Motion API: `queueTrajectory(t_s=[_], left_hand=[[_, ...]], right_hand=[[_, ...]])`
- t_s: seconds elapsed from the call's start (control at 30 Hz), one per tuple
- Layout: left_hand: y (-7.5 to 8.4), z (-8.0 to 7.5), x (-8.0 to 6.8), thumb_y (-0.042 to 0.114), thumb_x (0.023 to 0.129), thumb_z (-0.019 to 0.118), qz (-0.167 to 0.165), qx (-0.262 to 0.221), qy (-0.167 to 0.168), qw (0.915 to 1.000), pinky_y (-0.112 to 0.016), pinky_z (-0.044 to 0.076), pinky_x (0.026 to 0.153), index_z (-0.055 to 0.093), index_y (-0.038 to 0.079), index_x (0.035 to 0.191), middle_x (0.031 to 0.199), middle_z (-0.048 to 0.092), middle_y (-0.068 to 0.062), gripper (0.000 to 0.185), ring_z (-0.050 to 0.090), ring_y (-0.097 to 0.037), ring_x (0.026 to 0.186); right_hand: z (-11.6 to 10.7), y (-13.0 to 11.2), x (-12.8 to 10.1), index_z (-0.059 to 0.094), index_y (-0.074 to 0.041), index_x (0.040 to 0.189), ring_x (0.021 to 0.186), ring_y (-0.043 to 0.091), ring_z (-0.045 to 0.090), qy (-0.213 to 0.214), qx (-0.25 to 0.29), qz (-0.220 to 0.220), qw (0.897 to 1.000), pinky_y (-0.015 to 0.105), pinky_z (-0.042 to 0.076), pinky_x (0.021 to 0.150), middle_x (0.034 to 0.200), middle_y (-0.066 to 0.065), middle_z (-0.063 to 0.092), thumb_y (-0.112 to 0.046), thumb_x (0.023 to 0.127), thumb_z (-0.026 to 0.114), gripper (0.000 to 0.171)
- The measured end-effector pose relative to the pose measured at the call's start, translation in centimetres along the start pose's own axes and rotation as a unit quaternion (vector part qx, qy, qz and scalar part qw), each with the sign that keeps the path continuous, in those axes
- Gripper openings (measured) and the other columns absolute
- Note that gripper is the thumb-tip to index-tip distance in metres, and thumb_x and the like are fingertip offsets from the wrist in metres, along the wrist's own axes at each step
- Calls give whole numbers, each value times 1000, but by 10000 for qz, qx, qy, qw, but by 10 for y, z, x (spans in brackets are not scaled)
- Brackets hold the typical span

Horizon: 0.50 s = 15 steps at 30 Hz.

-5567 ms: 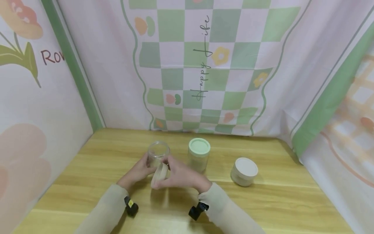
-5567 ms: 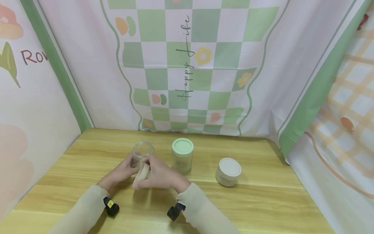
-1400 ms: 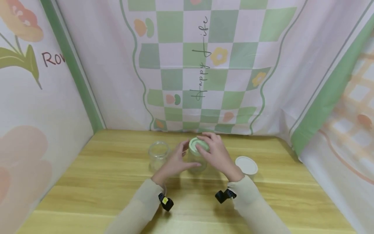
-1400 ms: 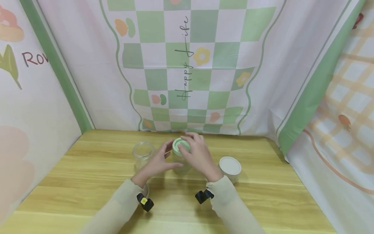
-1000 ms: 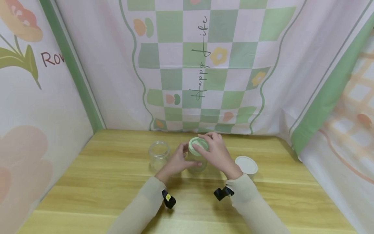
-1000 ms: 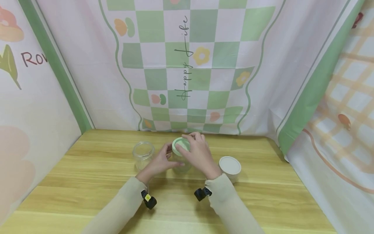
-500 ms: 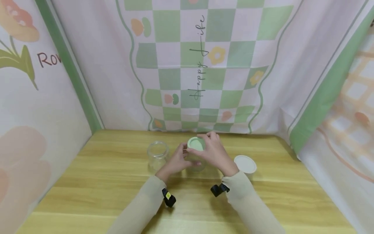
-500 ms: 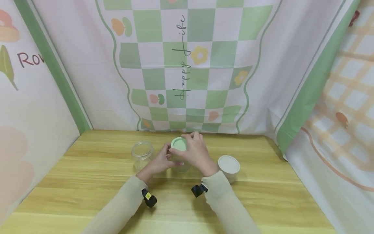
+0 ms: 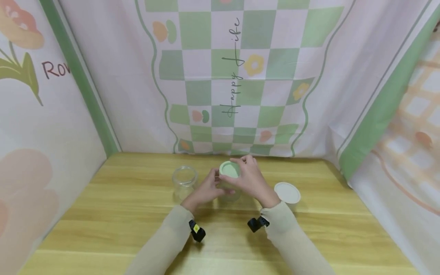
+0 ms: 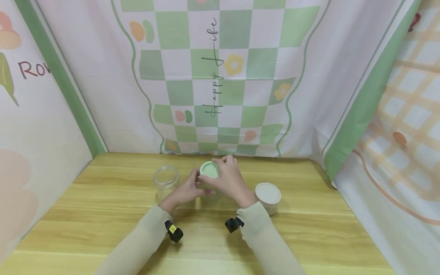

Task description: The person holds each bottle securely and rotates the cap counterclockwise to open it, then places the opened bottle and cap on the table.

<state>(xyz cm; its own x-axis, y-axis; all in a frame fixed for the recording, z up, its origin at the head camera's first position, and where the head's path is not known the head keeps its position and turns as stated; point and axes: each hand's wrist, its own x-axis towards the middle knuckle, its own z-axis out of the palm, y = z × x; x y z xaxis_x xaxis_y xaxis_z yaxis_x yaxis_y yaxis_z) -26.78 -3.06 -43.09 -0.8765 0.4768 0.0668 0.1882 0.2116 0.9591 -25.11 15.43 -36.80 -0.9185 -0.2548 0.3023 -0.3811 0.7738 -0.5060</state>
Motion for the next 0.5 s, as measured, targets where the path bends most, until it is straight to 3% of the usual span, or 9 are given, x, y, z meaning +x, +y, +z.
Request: queueTrajectory(t_s=[0.17,0.33,0.5], left_hand=[[2,-1,-1,33,85,82,38,-21,-105,9999,-52,34,113,32,16,147,148,39,-3,81,39,-30,139],[2,-3,-1,31,86,82,51,28,-135,9999,-50,33,114,30,13,149,150,37,-5,83,37,-30,139],[2,-2,-1,36,83,84,76,49,-165,9998,-47,33,114,30,12,149,150,38,-6,88,38,-28,139]], right_hand=[[-4,9,4,59,-7,139,112,32,44,-244,337,-409,9983,45,48,82,124,16,47,-47,83,81,72],[-15,22,13,54,-10,145,116,32,45,-1068,952,-739,9869,43,49,86,136,16,45,-33,85,79,69],[-23,30,19,48,-13,150,115,30,48,-1726,1293,-795,9732,40,48,86,143,15,42,-29,86,75,71]])
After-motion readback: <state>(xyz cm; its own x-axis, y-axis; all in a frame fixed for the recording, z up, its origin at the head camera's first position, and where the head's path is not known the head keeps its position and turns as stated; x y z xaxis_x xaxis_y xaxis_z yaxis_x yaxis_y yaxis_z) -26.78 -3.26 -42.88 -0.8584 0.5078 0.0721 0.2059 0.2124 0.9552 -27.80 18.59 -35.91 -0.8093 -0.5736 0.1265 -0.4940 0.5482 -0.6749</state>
